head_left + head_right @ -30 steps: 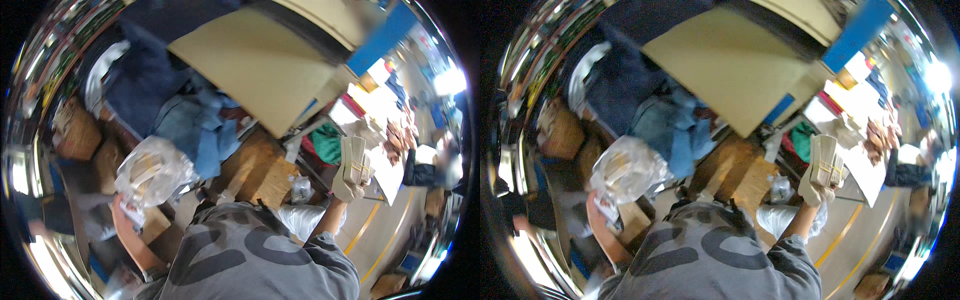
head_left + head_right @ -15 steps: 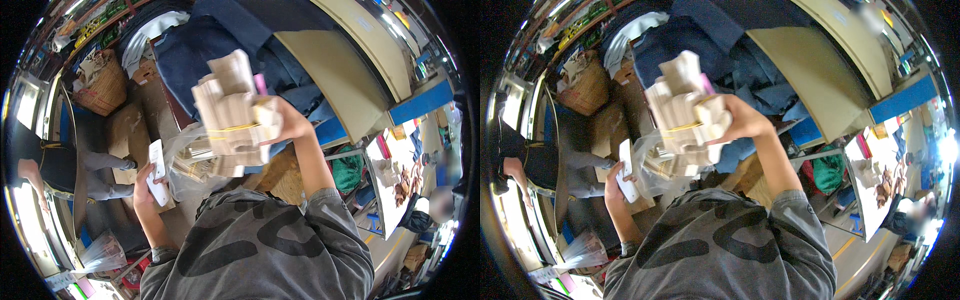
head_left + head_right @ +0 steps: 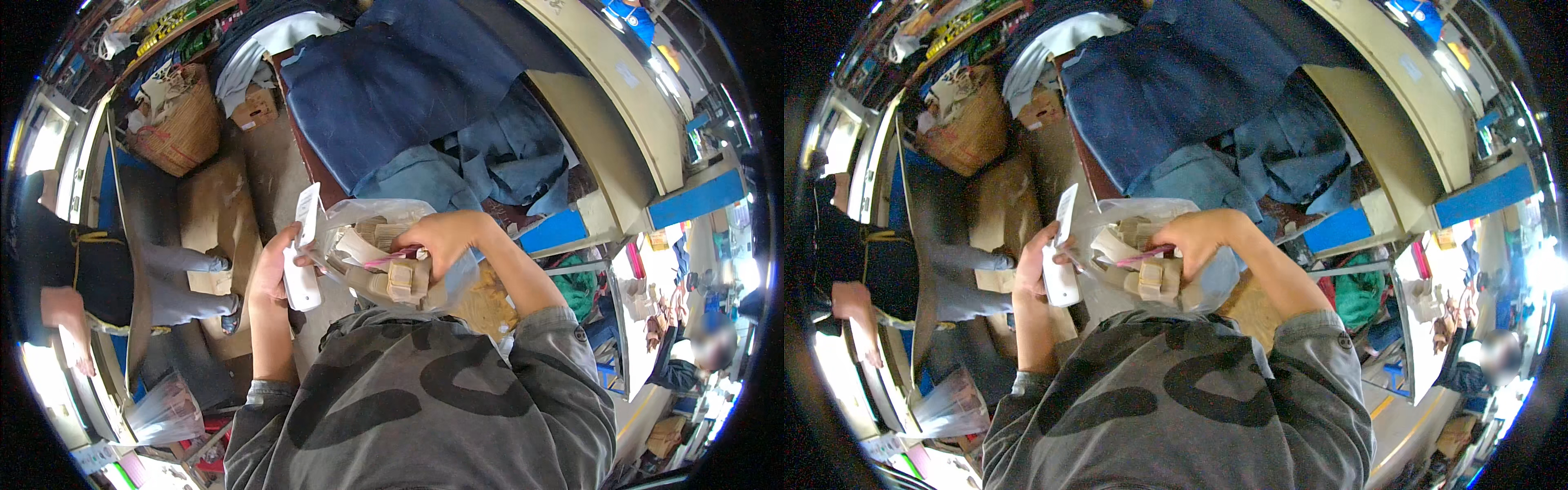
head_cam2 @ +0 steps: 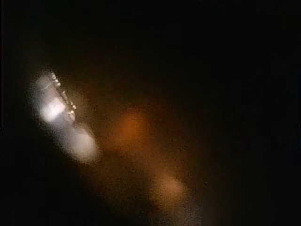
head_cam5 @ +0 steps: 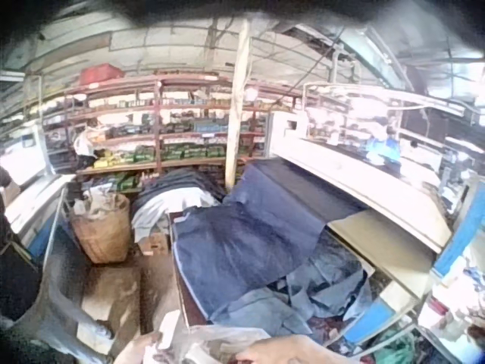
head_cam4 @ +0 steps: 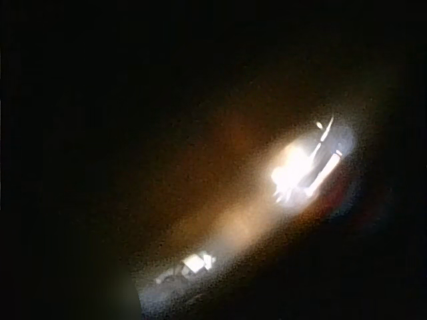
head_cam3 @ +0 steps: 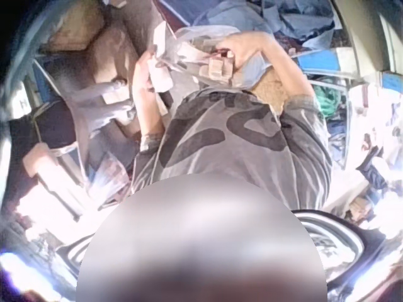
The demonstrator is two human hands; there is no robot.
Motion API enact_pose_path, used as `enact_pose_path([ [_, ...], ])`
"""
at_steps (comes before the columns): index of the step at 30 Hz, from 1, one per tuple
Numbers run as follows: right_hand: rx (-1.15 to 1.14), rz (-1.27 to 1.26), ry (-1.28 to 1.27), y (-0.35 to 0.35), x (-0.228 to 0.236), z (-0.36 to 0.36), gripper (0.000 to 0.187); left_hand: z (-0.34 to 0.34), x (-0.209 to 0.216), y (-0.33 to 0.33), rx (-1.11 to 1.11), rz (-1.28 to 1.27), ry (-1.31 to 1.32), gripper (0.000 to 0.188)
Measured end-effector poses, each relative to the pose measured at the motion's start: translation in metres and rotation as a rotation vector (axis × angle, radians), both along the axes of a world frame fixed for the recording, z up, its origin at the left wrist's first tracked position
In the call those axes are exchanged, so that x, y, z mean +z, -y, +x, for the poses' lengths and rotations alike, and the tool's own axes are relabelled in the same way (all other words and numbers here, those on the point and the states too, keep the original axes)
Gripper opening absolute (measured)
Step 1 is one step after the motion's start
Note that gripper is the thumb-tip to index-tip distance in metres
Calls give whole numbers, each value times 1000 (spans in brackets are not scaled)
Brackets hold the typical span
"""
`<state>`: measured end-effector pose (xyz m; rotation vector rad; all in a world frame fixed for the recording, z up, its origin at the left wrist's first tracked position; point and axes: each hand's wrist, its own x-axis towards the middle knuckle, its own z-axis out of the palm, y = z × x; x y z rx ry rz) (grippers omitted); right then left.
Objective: The person picks up small beige rectangular items from a table and places them into a clear plastic bag. They then tie the bag closed using a pink twist tie and continue adding more items to the bag.
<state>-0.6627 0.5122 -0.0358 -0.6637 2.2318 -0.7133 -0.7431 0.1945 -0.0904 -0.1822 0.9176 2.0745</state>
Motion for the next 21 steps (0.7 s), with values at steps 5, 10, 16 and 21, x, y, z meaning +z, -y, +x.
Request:
enact_pose_path([
  [5,-232,32,-209,-2,-5,0,66,-14,6,-7,-24,-35,94,19],
  [10,-926,-10,-858,-20,-4,65,52,-28,3,-7,-75,53,153,16],
  [16,-1286,277,-351,1,-67,133,43,-20,2,-16,49,-157,-144,31],
  [21,-1726,-873,-155,19,-72,141,26,-17,23,-16,-32,-54,-235,30],
])
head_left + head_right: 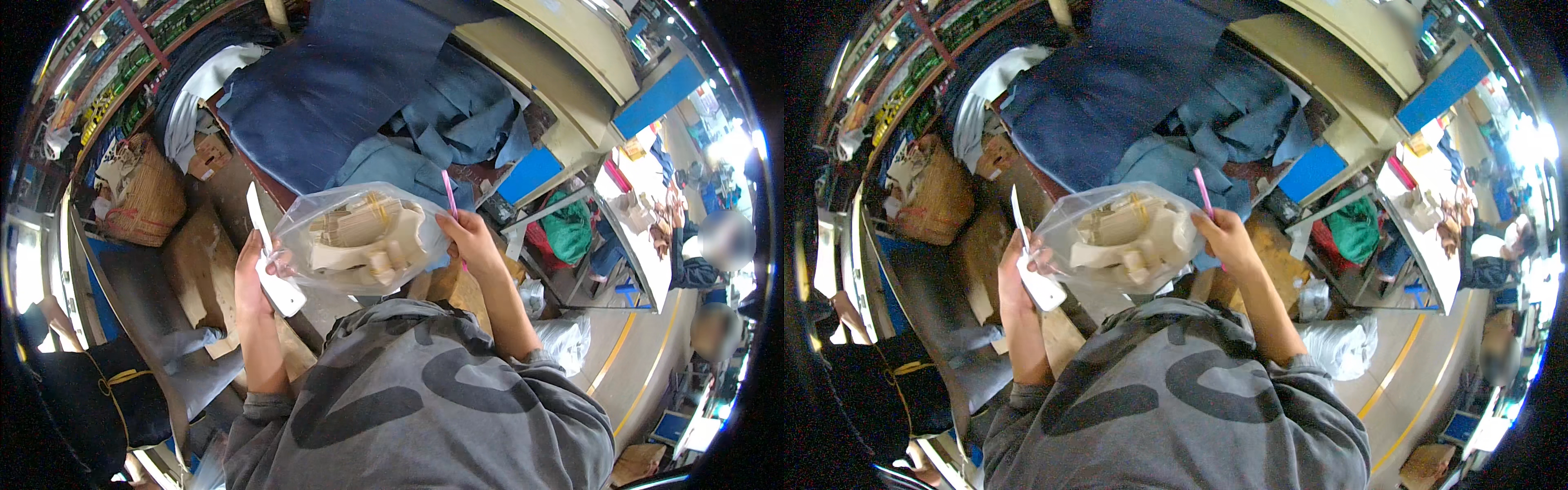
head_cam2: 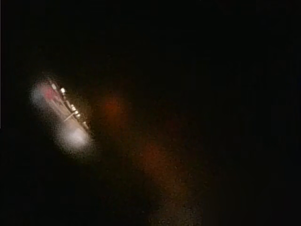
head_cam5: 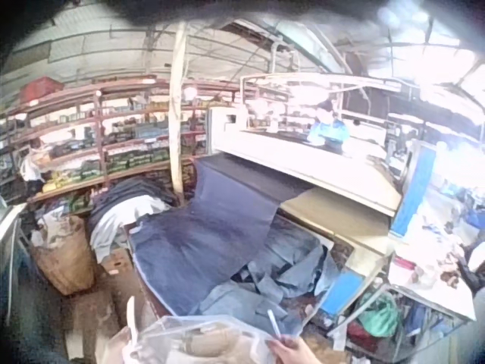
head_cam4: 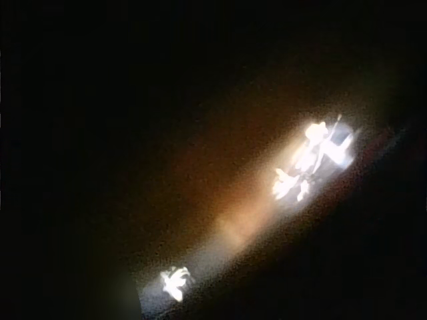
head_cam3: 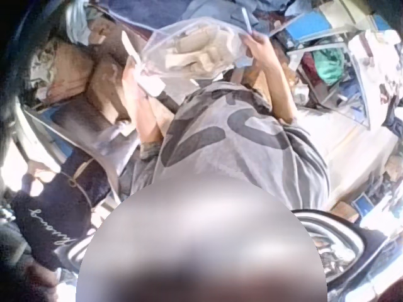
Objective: The person picks up small beige rectangular items from a table and places them into a clear plastic bag. They then tie the bag closed using a pink twist tie and continue adding more items to the bag.
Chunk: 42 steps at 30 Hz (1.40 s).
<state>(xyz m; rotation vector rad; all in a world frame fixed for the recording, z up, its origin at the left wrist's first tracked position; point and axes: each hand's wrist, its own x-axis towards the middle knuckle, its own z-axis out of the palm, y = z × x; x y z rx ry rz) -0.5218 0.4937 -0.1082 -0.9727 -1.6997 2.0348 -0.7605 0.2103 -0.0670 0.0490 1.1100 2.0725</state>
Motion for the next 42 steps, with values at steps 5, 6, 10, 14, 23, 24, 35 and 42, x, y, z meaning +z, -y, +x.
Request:
enact_pose_path([
  [5,154,47,-24,30,39,1,32,5,12,18,-2,-36,-92,22],
  [6,187,66,-9,31,44,3,36,6,11,21,-31,-49,-111,23],
  [10,321,450,159,26,46,17,40,19,3,29,27,-533,-194,31],
  [14,363,494,171,10,38,48,39,20,10,35,-320,-841,-777,37],
  [23,459,555,15,1,39,76,31,19,20,-33,-540,-874,-875,29],
  [24,544,585,31,-2,40,84,29,23,18,-43,-541,-852,-745,28],
  [35,-823,105,308,-284,-41,351,43,40,1,-67,-364,-1084,-1002,31],
  [42,-1490,105,689,-495,-49,452,108,82,-11,-68,-241,-1332,-1207,30],
])
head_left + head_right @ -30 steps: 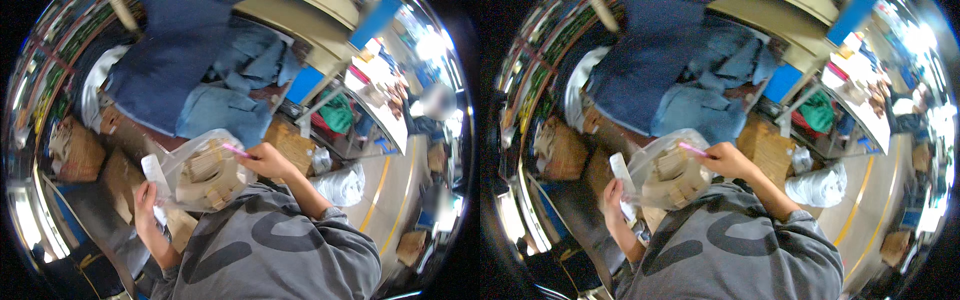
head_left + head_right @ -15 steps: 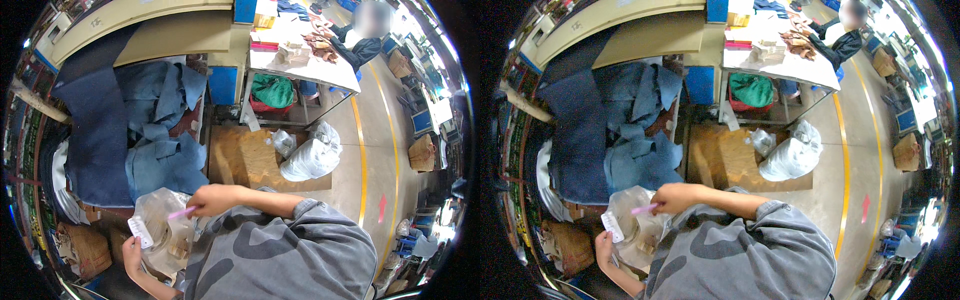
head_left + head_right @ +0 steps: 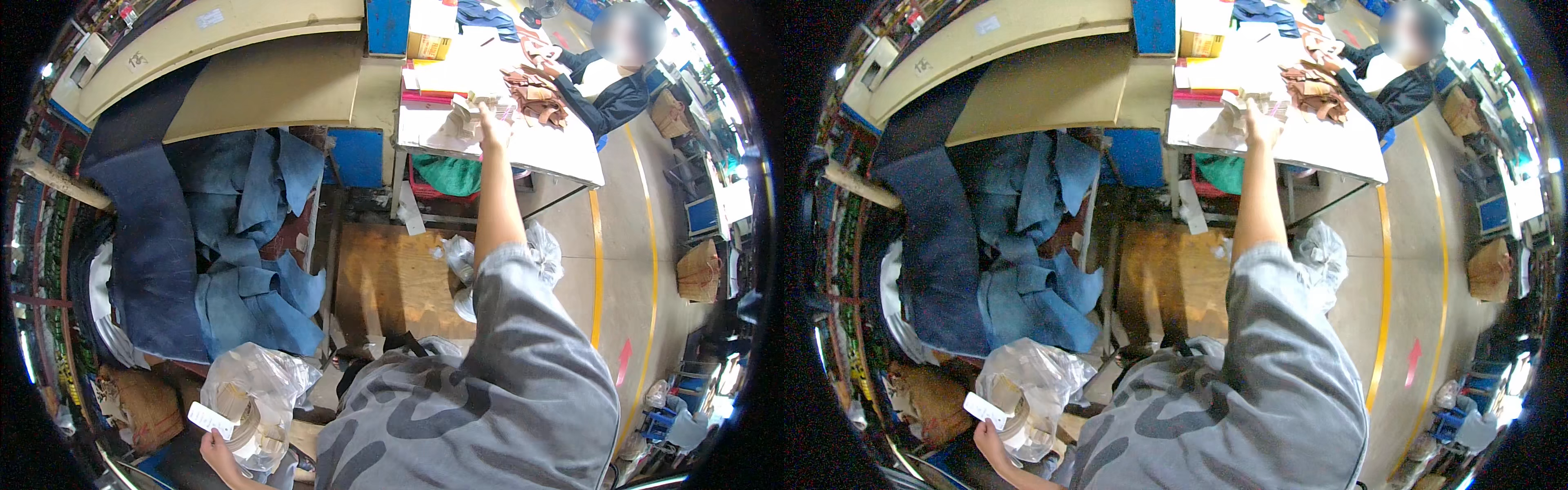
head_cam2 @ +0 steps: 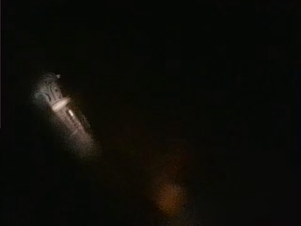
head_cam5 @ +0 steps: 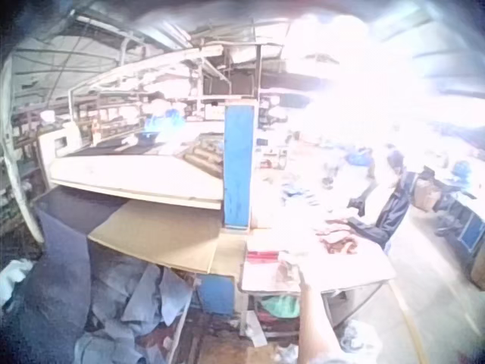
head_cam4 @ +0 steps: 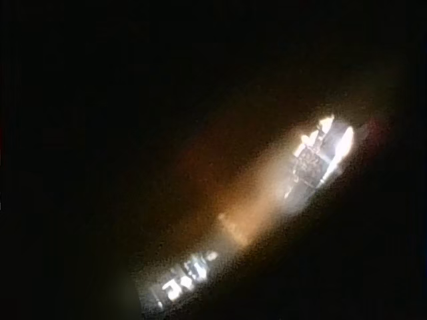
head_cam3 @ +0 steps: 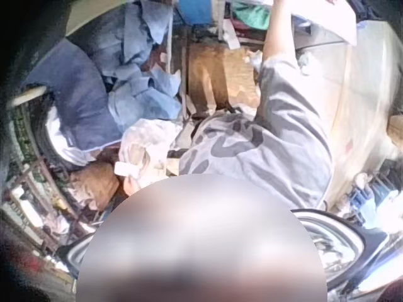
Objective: The person picks up small beige rectangular items from a table and places them into a clear plastic bag. They then tie the bag closed using a pink twist tie and continue adding more items to the bag.
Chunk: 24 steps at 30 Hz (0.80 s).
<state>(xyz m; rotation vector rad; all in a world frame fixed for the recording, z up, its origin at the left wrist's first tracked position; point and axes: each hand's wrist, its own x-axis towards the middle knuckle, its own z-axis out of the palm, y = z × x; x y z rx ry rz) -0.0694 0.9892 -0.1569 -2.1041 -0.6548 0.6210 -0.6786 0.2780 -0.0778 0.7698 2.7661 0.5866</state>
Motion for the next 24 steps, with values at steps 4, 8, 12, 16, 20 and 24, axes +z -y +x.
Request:
enact_pose_path([
  [4,20,-78,-169,-56,-5,20,102,1,1,2,48,-47,45,32],
  [8,21,-159,-119,-85,-19,23,93,2,2,0,76,-29,39,29],
  [12,32,-126,-178,-94,-36,29,85,12,3,-7,63,-12,-27,28],
  [16,100,370,-596,-52,-62,38,64,15,9,-18,82,60,37,28],
  [20,26,664,-1091,42,-70,51,57,14,23,-28,310,139,337,23],
  [24,222,835,-911,155,-58,35,74,16,24,-29,405,489,350,19],
])
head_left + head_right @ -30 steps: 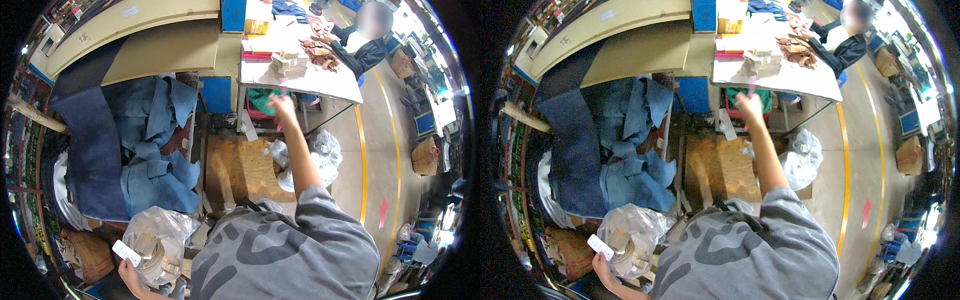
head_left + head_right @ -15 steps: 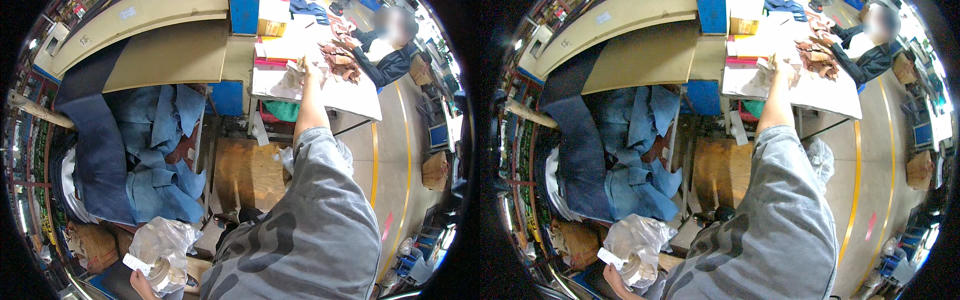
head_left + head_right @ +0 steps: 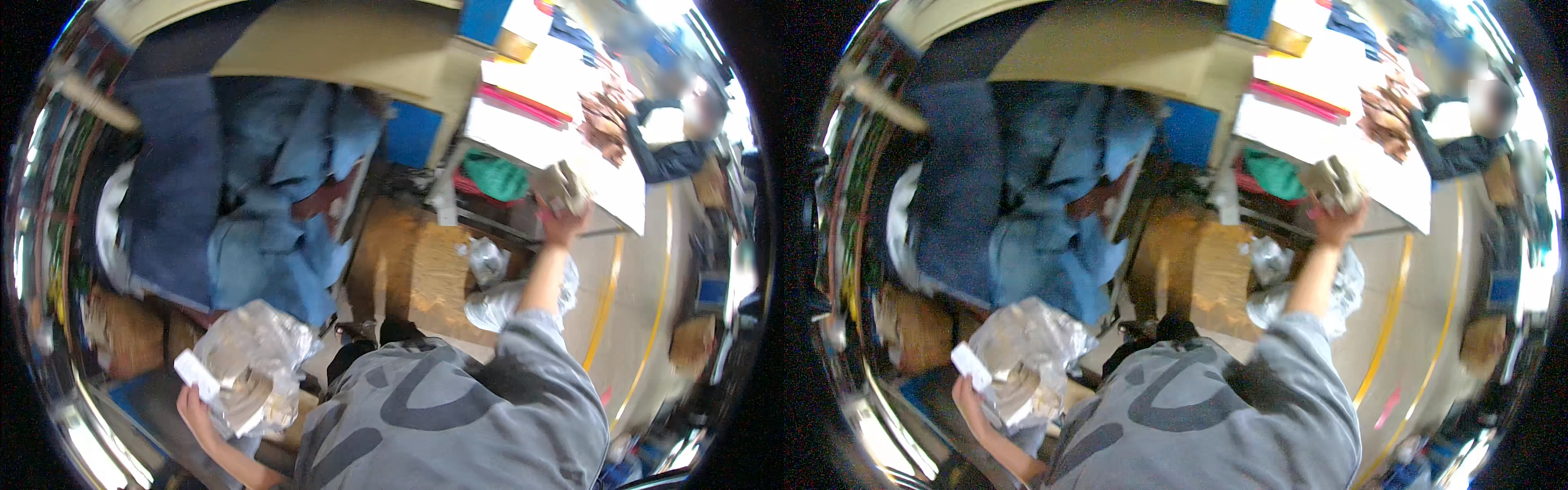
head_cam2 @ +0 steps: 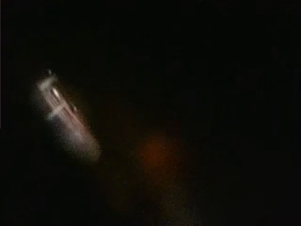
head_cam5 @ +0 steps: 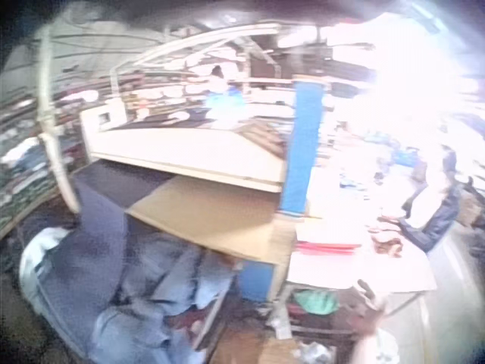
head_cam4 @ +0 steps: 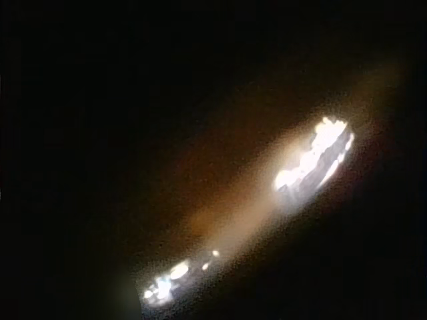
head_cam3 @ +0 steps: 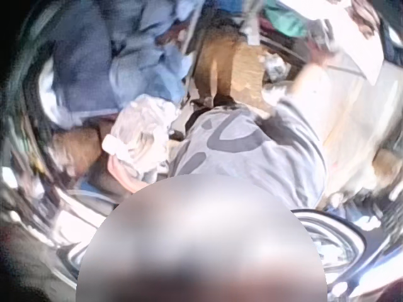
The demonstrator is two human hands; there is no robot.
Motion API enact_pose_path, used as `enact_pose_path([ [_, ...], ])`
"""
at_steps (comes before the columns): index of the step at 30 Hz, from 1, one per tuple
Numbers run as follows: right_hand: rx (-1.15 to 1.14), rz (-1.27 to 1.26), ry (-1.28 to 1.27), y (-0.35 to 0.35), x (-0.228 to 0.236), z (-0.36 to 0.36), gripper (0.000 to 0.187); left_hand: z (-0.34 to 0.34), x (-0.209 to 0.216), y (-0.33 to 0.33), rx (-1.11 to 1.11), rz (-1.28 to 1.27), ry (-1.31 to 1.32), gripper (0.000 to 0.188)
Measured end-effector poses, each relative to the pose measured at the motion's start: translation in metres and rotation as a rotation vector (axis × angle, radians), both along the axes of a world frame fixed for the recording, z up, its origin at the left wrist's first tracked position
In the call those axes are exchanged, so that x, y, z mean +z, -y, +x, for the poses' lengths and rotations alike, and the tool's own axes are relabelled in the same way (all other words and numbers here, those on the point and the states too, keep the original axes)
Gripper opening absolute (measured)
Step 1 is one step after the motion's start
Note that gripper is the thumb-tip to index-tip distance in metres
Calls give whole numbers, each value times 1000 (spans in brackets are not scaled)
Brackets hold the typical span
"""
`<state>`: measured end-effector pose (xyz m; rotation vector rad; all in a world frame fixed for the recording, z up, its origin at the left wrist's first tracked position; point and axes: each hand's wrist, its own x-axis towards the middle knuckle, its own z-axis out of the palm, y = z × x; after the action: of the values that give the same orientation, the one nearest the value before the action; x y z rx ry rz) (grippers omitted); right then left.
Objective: The person picks up small beige rectangular items from a table and places them into a clear plastic bag. They then tie the bag closed using a pink twist tie and continue adding more items to the bag.
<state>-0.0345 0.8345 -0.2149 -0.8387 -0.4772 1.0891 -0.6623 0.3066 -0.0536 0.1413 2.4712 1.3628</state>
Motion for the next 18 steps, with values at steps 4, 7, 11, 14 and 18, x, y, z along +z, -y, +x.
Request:
enact_pose_path([
  [4,124,-137,-72,98,10,-38,84,-18,-8,8,132,114,6,25],
  [7,405,-106,-226,147,2,-88,83,-35,-12,14,213,369,273,22],
  [11,692,5,-244,176,1,-178,72,-38,-13,23,218,531,362,23],
  [14,808,-69,-124,176,22,-255,83,-33,-14,41,106,573,400,27],
  [18,1244,114,-194,203,77,-364,85,-30,-11,82,130,601,444,28],
])
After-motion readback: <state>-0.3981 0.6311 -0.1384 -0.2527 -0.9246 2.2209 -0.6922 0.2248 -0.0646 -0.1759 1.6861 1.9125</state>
